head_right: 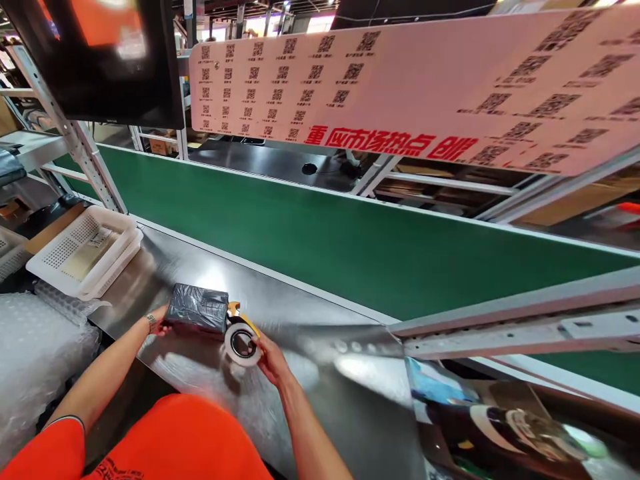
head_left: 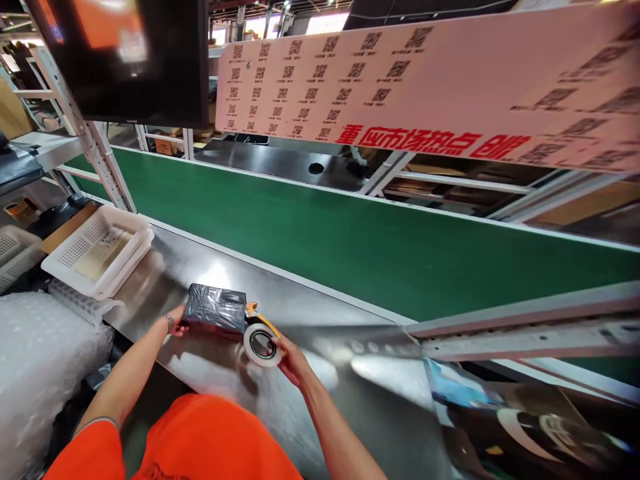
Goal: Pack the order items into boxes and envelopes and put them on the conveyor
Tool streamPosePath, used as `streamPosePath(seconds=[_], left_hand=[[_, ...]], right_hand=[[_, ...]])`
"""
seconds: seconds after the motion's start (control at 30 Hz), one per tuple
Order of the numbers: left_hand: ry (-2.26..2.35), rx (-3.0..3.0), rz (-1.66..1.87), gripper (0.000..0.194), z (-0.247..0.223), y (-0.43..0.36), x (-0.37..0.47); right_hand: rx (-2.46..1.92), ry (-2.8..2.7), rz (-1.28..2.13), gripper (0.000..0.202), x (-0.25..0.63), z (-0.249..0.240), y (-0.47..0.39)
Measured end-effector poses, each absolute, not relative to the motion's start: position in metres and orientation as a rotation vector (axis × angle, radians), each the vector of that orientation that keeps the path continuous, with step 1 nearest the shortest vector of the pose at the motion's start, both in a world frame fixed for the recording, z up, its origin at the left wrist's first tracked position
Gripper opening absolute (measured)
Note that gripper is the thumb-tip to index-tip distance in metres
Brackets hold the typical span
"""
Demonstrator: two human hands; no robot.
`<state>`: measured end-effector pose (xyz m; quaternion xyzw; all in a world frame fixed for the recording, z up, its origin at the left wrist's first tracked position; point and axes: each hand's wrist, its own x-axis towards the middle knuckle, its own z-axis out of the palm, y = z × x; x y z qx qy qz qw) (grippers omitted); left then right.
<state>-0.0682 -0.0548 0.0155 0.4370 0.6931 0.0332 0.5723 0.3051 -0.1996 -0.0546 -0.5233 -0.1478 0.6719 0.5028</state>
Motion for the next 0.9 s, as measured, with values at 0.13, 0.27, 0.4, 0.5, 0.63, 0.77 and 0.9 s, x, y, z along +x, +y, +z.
streamPosePath(seconds=[0.13, 0.27, 0.4, 0.5, 0.63, 0.77, 0.9], left_hand=[[1.86, 1.591, 0.214, 0.052, 0.044, -0.037, -0.069], [1.436, 2.215, 0.374, 0.058, 0.069, -0.03, -0.022], [0.189, 2.832, 0.026, 0.052, 0.069, -0.032, 0.053], [-0.027, 2.957, -0.189, 0.038, 0.064, -0.028, 0.086], [0.719, 2.937, -0.209, 0.046, 0.063, -0.019, 0.102], [1.8, 2.395, -0.03, 0.046, 0.07, -0.01, 0.111], [1.727, 2.366, 0.202, 0.05, 0.083, -0.018, 0.104]], right_hand=[[-1.233, -0.188, 1.684, 0.026, 0.304, -0.063, -0.176], [-1.189, -0.185, 1.708, 0.028, 0.307, -0.072, -0.17], [-1.236, -0.212, 1.627, 0.024, 0.304, -0.074, -0.175], [-1.218, -0.21, 1.593, 0.032, 0.302, -0.077, -0.192], [-1.203, -0.226, 1.546, 0.046, 0.294, -0.084, -0.231], [-1.196, -0.329, 1.624, 0.048, 0.278, -0.088, -0.265], [-1.183, -0.362, 1.652, 0.043, 0.269, -0.087, -0.273]])
